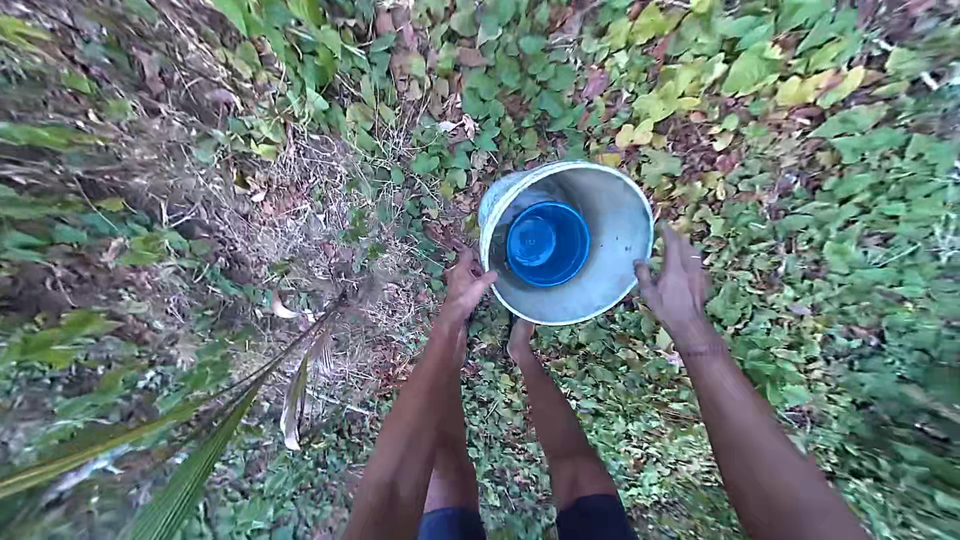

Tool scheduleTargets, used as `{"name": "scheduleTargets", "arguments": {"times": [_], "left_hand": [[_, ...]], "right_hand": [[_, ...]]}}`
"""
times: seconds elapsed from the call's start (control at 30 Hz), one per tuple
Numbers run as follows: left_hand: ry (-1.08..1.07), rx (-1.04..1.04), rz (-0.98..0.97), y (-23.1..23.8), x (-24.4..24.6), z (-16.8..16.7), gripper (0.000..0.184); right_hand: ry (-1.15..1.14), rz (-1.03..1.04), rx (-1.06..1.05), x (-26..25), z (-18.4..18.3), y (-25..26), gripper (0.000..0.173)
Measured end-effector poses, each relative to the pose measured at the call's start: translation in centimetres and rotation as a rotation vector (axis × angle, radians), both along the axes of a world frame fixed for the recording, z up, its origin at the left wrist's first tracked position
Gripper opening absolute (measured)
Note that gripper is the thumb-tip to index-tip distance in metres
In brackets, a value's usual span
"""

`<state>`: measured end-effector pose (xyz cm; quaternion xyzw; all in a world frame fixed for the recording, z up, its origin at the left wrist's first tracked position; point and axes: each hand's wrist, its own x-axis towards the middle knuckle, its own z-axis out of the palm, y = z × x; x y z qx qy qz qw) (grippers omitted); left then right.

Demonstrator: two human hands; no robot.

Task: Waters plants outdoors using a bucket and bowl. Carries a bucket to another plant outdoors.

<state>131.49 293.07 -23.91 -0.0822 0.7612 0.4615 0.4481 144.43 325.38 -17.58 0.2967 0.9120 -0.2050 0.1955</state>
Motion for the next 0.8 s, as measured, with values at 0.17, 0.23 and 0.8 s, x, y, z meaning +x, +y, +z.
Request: {"name": "scheduleTargets", "arguments": {"times": [0.17, 0.23, 0.8], "left_hand": [[0.083, -0.006, 0.148, 0.1, 4.1, 4.2, 0.062], [0.198, -0.074, 0.144, -2.6, 7.1, 6.5, 0.062], [0.086, -0.492, 0.053, -14.5, 33.6, 20.7, 0.039]], "right_hand": [[0.026, 0.75, -0.039, -1.7, -2.7, -4.7, 0.062], [-0.017, 0.919, -0.042, -3.0, -7.8, -5.0, 0.076], [-0.018, 1.214, -0.086, -5.7, -12.6, -2.0, 0.045]]}}
